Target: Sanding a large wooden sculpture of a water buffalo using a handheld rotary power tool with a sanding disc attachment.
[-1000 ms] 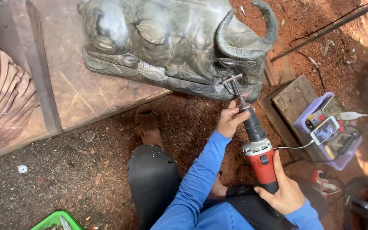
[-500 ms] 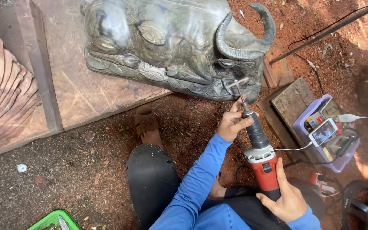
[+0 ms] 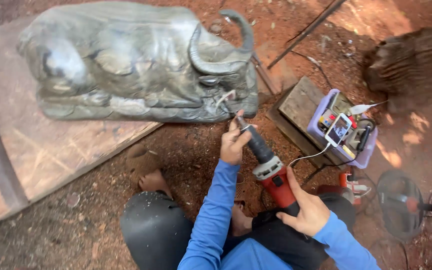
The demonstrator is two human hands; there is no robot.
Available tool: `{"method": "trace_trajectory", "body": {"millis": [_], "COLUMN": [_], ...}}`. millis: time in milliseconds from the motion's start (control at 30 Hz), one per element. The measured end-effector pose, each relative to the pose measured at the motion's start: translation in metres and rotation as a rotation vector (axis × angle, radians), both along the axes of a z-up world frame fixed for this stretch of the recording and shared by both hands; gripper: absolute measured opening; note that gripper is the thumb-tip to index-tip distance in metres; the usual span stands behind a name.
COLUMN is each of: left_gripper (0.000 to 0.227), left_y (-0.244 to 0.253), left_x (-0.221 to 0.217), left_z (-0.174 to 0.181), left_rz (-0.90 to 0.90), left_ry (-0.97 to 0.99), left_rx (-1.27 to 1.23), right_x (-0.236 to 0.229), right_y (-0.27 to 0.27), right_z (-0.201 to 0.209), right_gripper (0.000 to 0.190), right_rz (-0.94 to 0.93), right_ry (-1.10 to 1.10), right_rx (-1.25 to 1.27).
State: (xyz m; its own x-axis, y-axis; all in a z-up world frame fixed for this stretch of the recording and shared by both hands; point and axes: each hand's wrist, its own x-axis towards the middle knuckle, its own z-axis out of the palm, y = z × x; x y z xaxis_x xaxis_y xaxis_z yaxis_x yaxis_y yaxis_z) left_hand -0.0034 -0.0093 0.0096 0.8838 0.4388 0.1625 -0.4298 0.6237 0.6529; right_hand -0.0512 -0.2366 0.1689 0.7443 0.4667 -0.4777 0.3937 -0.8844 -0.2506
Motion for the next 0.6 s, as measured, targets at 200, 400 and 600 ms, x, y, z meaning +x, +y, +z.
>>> {"method": "trace_trajectory", "body": {"millis": [200,400,600], "left_gripper": [0.035,0.043,0.046], "left_y": [0.004,0.005,0.003], "left_x": [0.005,0.002,0.005], "left_z": [-0.007,0.003,-0.012], "left_rz": [0.015,-0.028,-0.010], "left_ry": [0.001,0.045,0.002], "left_rx": [-0.034,0.033,-0.079], "right_x": [0.005,0.002,0.004], "right_y": [0.014,-0.008,-0.002], "right_z": [0.006,-0.011,-0.014], "right_gripper": [0.130,0.129,0.128], "right_rz": [-0.046,-0.007,-0.002], "right_ry": [0.064,0.021,0.069], "right_rx": [-0.061,0.056,0.098]}}
